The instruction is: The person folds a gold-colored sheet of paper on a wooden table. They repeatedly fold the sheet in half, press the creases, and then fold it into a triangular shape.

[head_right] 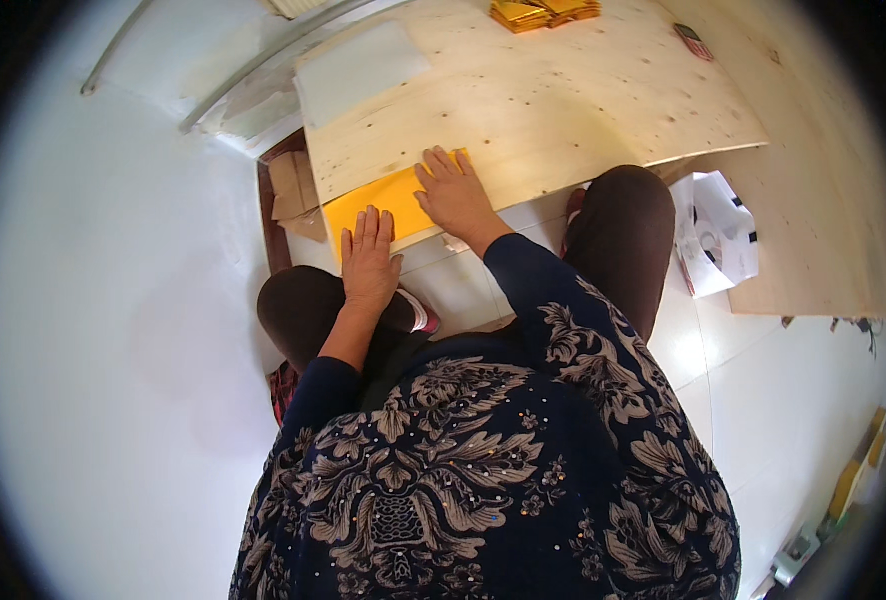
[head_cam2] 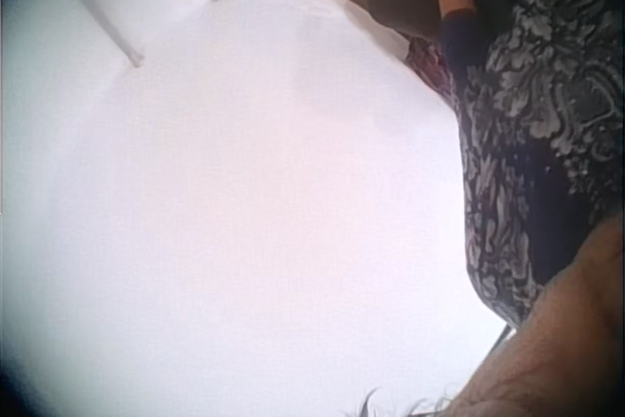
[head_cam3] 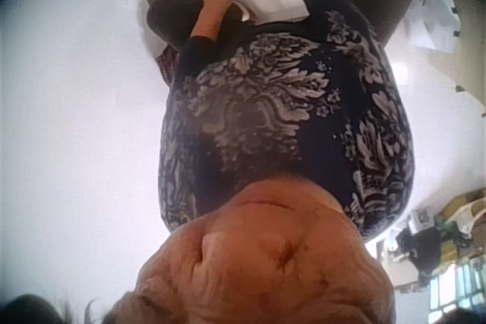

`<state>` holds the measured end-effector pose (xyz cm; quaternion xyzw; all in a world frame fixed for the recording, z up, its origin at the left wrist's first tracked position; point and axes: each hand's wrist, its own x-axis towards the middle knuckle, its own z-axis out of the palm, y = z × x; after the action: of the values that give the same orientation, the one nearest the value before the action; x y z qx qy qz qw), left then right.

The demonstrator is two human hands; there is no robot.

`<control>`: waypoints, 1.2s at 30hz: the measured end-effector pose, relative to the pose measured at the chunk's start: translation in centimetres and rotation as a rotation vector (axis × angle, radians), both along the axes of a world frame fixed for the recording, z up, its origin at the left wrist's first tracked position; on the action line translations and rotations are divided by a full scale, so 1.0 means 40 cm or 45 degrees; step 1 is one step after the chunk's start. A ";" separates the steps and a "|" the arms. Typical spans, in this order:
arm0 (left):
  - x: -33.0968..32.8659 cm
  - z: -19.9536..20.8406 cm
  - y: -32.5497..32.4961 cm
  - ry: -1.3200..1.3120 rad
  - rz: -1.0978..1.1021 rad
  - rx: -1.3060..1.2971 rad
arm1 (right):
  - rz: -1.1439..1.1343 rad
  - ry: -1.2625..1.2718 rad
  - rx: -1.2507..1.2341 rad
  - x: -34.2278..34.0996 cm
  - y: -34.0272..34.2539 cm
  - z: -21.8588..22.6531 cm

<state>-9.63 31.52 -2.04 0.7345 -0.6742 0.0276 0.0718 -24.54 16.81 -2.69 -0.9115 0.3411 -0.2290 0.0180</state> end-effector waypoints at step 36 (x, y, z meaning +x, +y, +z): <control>-0.065 -0.026 -0.012 0.330 -0.144 -0.106 | 0.446 0.377 0.037 -0.150 0.050 0.033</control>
<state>-12.24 31.04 -3.07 0.6890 -0.6980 -0.0438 0.1901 -30.54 18.80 -1.35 -0.9801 0.1799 -0.0810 0.0203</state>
